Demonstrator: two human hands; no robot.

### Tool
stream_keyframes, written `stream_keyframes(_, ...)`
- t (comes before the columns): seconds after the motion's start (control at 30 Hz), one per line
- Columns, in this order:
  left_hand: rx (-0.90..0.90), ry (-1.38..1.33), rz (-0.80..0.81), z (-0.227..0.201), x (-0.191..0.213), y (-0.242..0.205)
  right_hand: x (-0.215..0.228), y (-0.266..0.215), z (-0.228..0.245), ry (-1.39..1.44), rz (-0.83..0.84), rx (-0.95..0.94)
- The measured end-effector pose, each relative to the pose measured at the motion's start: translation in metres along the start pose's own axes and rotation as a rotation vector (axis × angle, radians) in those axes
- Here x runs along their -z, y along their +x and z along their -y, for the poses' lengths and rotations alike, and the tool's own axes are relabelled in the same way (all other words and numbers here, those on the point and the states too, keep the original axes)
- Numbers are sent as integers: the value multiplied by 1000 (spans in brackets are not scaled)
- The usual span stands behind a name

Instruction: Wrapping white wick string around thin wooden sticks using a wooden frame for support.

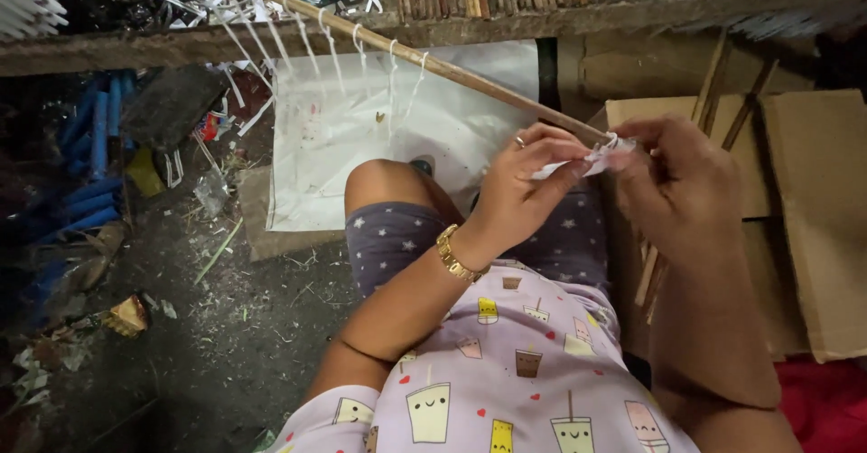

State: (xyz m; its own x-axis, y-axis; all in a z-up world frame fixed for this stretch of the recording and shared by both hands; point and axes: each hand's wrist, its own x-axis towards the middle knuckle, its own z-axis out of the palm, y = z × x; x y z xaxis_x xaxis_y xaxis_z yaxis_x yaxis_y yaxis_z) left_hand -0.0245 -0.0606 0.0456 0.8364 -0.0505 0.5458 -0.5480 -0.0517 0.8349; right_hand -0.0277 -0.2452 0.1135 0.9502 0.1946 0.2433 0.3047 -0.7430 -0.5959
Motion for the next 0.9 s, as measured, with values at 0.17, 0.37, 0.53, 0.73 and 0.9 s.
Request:
stream_keyframes(0.17,48,-30,-18,4,10,2,-9,0,-6,-79,-123,54)
stream_keyframes(0.37,322,-392,-19,7,1,-5,-5,4,6,-189,2,62)
stream_keyframes(0.53,274,-292,17,3,10,-3,-2,6,11,-150,-8,161)
stream_keyframes(0.73,98,93,-11,0,7,-9,-6,4,-1,-121,-15,57)
stream_keyframes(0.9,-27,140,37,3,10,-6,-19,1,-13,-164,-110,163)
